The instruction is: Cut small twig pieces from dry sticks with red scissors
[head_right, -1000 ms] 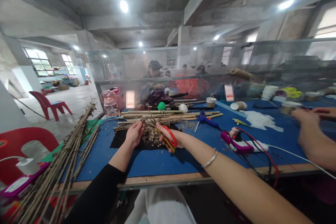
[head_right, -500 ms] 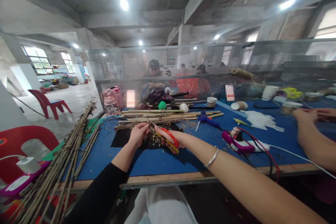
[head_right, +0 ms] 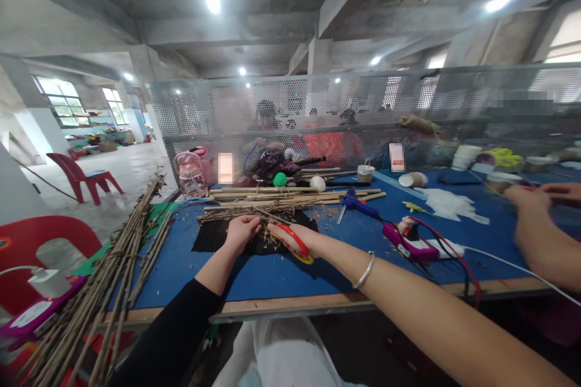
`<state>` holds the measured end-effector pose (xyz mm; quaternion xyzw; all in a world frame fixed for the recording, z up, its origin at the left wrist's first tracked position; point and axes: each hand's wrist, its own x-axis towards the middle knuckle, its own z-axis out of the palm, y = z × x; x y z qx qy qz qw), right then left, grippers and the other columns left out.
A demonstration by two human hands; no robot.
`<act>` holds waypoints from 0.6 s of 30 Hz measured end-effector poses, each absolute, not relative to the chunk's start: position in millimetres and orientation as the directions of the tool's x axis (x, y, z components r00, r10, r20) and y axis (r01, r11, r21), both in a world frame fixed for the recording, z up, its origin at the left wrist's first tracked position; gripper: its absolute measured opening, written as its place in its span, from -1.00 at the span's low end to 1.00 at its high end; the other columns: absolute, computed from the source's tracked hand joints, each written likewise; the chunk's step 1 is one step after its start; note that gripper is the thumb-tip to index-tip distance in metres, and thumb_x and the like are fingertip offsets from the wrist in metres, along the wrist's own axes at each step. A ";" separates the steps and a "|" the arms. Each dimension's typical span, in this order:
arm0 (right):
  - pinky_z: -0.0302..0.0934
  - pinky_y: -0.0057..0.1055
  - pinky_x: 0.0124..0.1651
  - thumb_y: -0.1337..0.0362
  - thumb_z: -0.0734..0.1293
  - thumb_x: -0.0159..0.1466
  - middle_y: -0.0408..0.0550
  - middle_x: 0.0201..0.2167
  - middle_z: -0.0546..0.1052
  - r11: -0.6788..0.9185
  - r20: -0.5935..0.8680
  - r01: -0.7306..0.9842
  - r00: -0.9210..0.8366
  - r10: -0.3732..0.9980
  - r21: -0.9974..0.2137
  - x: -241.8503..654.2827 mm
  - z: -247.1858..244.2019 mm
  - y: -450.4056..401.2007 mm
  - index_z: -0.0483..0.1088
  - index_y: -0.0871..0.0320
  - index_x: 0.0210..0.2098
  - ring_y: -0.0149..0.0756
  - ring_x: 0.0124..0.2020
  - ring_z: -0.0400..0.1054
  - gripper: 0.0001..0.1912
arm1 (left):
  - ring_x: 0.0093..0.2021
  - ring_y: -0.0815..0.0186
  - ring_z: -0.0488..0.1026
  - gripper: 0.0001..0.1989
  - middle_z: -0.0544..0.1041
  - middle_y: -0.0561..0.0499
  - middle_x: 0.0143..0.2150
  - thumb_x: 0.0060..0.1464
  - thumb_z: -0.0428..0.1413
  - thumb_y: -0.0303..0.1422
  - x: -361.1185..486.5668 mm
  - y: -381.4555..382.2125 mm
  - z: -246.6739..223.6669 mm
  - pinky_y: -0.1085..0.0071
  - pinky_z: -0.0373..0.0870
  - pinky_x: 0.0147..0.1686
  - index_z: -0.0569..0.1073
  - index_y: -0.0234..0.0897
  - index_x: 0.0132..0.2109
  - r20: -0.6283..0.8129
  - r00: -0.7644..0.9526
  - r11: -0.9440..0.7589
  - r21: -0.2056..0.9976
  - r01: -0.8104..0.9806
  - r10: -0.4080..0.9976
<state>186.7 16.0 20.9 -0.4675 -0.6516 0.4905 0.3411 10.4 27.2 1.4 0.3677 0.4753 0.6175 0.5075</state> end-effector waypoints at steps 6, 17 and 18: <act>-0.06 -0.50 -0.76 -0.41 0.12 -0.10 -0.21 -0.81 0.16 -0.403 -0.578 0.471 -0.318 0.752 -0.784 185.6 54.4 -1.7 0.16 0.13 -0.68 -0.51 -0.80 -0.02 -0.33 | -0.51 0.47 0.45 -0.92 0.48 -0.02 -0.50 -0.13 0.20 -0.53 10.9 27.6 9.0 0.59 0.37 -0.48 0.47 -0.44 -0.39 -0.082 -0.269 -0.041 0.905 -0.422 0.960; 0.10 -0.47 -0.73 -0.46 -0.10 -0.09 -0.12 -0.71 0.29 -0.427 -0.680 0.586 -0.318 0.661 -0.689 174.5 71.0 -11.7 0.14 0.16 -0.60 -0.44 -0.75 0.17 -0.22 | -0.50 0.40 0.43 -0.84 0.54 -0.06 -0.47 -0.10 0.16 -0.44 8.6 24.7 6.4 0.49 0.36 -0.46 0.53 -0.40 -0.30 0.107 -0.312 -0.101 0.994 0.037 0.944; 0.10 -0.47 -0.73 -0.46 -0.09 -0.08 -0.13 -0.71 0.28 -0.425 -0.676 0.583 -0.319 0.665 -0.693 174.1 71.5 -12.5 0.14 0.16 -0.61 -0.45 -0.75 0.15 -0.23 | -0.48 0.38 0.44 -0.82 0.55 -0.06 -0.45 -0.12 0.17 -0.42 7.5 24.6 5.4 0.48 0.36 -0.43 0.54 -0.38 -0.30 0.152 -0.311 -0.119 0.985 0.124 0.938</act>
